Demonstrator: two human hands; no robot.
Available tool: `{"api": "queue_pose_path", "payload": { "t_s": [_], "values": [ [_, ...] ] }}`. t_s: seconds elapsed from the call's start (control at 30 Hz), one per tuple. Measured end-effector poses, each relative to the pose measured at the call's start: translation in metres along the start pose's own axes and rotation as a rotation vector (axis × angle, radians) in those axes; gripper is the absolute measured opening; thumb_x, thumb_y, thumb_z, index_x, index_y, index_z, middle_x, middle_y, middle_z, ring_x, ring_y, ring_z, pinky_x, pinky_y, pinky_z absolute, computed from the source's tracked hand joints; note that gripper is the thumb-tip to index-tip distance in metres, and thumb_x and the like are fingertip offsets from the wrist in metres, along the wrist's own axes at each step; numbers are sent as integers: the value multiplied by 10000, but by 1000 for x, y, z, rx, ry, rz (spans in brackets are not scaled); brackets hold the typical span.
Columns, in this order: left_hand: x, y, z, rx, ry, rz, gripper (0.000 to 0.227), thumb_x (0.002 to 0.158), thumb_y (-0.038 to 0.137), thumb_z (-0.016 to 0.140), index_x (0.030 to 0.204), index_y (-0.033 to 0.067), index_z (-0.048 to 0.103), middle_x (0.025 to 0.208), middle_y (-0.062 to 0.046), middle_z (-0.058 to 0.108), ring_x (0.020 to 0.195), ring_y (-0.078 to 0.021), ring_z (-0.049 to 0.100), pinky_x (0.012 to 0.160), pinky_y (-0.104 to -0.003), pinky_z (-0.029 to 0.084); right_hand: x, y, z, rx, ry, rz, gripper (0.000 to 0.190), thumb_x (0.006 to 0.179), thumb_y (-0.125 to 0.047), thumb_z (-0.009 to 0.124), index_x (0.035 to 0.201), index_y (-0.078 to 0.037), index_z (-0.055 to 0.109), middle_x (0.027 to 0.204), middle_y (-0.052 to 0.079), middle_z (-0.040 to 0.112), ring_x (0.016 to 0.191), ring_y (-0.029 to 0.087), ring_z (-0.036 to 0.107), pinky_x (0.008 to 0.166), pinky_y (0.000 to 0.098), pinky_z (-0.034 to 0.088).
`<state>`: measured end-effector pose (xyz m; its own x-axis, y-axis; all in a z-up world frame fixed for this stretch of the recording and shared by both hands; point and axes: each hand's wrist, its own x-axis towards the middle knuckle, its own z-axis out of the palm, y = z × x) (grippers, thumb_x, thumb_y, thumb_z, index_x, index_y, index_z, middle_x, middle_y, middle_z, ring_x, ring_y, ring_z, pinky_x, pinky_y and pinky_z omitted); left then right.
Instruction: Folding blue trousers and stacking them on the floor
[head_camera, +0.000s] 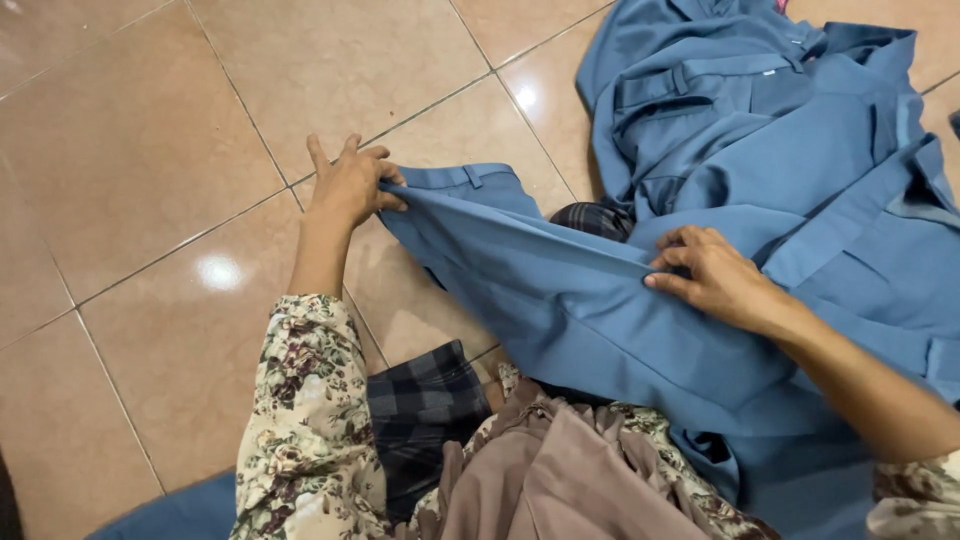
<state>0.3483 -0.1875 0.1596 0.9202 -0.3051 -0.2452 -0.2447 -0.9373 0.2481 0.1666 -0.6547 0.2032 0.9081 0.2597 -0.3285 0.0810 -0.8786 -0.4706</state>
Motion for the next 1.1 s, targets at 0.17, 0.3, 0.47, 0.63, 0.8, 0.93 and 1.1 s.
{"api": "queue_pose_path", "payload": {
  "t_s": [0.17, 0.3, 0.47, 0.63, 0.8, 0.93, 1.1],
  "values": [
    [-3, -3, -7, 26, 50, -1, 370, 628, 384, 882, 974, 288, 796, 1338, 80, 640, 1472, -333, 359, 1128, -809, -30, 7, -31, -18, 86, -150, 109, 282, 822, -276, 768, 1019, -76, 800, 1118, 44, 727, 818, 207, 703, 799, 314, 551],
    [-2, -16, -7, 7, 140, -18, 426, 596, 377, 897, 1003, 285, 808, 1311, 56, 681, 1433, -349, 403, 1125, -811, -25, 40, -22, -29, -53, 38, -14, 253, 837, -139, 744, 1045, 1, 775, 935, 106, 793, 653, 247, 732, 673, 334, 590],
    [-15, -31, -17, 66, 187, -87, 305, 639, 347, 894, 912, 253, 798, 1112, 94, 721, 1429, -318, 451, 1147, -789, 7, 153, 8, -9, -295, 201, -141, 185, 827, -156, 669, 891, -23, 780, 880, 180, 753, 751, 430, 686, 727, 497, 541],
    [-38, -82, -10, 211, 319, -138, 271, 692, 356, 876, 930, 249, 804, 980, 34, 766, 1105, -218, 629, 1158, -730, 64, 290, -18, 15, -513, 411, -115, 258, 911, -161, 594, 858, 36, 752, 886, 247, 747, 694, 474, 700, 629, 539, 560],
    [-80, -141, -14, 524, 579, -249, 362, 784, 406, 839, 1091, 229, 765, 1038, -19, 758, 1089, -265, 638, 1227, -634, 80, 378, -105, 4, -602, 870, -425, 128, 825, -83, 637, 755, -40, 734, 834, 188, 723, 635, 381, 686, 538, 471, 562],
    [-124, -176, -28, 690, 770, -313, 221, 930, 342, 816, 1105, 222, 753, 1061, -60, 732, 1075, -323, 659, 1294, -579, 59, 361, -189, 0, -412, 992, -588, 86, 828, -70, 638, 792, -68, 716, 789, 166, 712, 615, 388, 662, 557, 484, 530],
    [-193, -213, 2, 888, 771, -491, 20, 1070, 209, 690, 1062, 209, 709, 1053, -77, 701, 1070, -260, 591, 1268, -531, 160, 347, -229, 90, -233, 770, -732, 139, 943, -112, 529, 951, -53, 654, 941, 176, 622, 806, 364, 616, 692, 462, 533]
  ]
}}
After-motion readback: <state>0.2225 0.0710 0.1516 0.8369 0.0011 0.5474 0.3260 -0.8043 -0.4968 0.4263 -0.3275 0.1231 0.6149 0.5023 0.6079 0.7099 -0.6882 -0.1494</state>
